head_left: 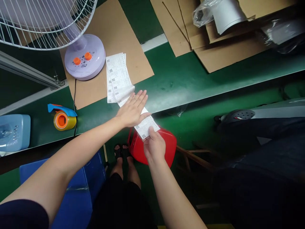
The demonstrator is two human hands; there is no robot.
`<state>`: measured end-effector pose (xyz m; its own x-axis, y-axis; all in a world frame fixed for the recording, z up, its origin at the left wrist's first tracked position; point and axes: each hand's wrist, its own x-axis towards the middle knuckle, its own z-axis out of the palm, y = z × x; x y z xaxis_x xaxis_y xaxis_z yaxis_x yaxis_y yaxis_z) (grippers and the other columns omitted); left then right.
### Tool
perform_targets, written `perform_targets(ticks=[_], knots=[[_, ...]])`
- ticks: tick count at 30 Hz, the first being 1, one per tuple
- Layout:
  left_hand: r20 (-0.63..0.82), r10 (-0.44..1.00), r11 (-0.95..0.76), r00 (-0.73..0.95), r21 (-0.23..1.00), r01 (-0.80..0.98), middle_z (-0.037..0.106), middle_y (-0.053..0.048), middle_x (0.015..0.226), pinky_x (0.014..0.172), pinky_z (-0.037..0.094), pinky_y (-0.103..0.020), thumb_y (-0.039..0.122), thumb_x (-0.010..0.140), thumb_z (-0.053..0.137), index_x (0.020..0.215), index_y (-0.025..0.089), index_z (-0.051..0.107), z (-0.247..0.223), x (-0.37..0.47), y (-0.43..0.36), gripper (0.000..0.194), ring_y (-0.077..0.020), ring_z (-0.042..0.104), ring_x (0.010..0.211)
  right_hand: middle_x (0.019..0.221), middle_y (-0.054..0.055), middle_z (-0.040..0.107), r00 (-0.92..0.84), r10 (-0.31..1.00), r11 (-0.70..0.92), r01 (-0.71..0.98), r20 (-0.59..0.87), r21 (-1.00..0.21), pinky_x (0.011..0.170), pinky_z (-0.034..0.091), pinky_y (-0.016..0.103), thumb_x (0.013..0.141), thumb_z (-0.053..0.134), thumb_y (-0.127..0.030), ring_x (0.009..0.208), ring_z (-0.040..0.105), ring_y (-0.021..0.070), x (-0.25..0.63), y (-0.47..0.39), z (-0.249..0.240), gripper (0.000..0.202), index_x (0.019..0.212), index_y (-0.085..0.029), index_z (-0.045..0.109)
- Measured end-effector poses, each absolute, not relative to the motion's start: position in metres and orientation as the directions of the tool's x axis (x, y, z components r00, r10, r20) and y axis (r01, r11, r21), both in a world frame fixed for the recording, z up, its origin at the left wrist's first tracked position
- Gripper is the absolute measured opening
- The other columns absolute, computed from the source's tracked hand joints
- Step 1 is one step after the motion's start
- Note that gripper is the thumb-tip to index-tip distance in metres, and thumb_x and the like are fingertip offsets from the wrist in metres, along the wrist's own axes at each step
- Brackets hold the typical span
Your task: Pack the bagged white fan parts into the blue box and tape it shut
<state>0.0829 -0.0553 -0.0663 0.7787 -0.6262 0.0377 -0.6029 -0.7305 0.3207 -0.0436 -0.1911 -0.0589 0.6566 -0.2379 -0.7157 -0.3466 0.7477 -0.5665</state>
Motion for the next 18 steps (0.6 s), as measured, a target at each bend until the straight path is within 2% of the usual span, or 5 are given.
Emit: perform_targets(ticks=[3,8,12,15,18], knots=[[0.012,-0.631,-0.737,0.776,0.302,-0.604,0.02,-0.026,0.179,0.138,0.013,-0.06,0.063,0.113,0.029,0.171,0.002,0.025,-0.065,0.084,-0.056,0.084,-0.0369,0.014,0.17,0.126,0.018,0.075,0.636,-0.251,0.773,-0.322,-0.73,-0.546,0.096,0.069,0.049,0.076,0.097,-0.038,0.12,0.073,0.0346,-0.045,-0.187,-0.062,0.055,0.118,-0.012,0.073],[0.0,-0.64,-0.736,0.768,0.287,-0.613,0.019,-0.026,0.179,0.138,0.014,-0.06,0.062,0.113,0.029,0.172,0.004,0.022,-0.064,0.086,-0.055,0.083,-0.0365,0.012,0.17,0.125,0.014,0.075,0.56,-0.24,0.812,-0.332,-0.793,-0.481,0.097,0.069,0.046,0.08,0.094,-0.035,0.118,0.074,0.0303,-0.05,-0.182,-0.078,0.048,0.118,-0.015,0.071],[0.007,-0.643,-0.733,0.766,0.283,-0.619,0.02,-0.027,0.178,0.138,0.014,-0.061,0.061,0.113,0.031,0.172,0.003,0.024,-0.063,0.085,-0.055,0.083,-0.0375,0.013,0.17,0.106,0.007,0.078,0.396,-0.225,0.816,-0.423,-0.89,-0.395,0.092,0.072,0.048,0.083,0.094,-0.033,0.105,0.078,0.0273,-0.081,-0.183,-0.109,0.04,0.106,-0.018,0.066],[0.008,-0.648,-0.727,0.762,0.294,-0.621,0.023,-0.028,0.178,0.138,0.016,-0.061,0.057,0.115,0.031,0.169,0.001,0.029,-0.062,0.087,-0.054,0.078,-0.0381,0.016,0.169,0.097,0.006,0.078,0.273,-0.192,0.804,-0.507,-0.943,-0.311,0.08,0.073,0.045,0.079,0.096,-0.032,0.094,0.079,0.0272,-0.122,-0.185,-0.128,0.039,0.1,-0.018,0.066],[0.049,-0.655,-0.701,0.754,0.334,-0.631,0.032,-0.026,0.175,0.138,0.021,-0.059,0.05,0.116,0.03,0.166,0.003,0.036,-0.061,0.089,-0.051,0.069,-0.0352,0.021,0.168,0.104,0.011,0.079,0.213,-0.135,0.78,-0.58,-0.968,-0.236,0.073,0.073,0.042,0.072,0.098,-0.034,0.093,0.079,0.0297,-0.166,-0.188,-0.136,0.046,0.104,-0.015,0.071]])
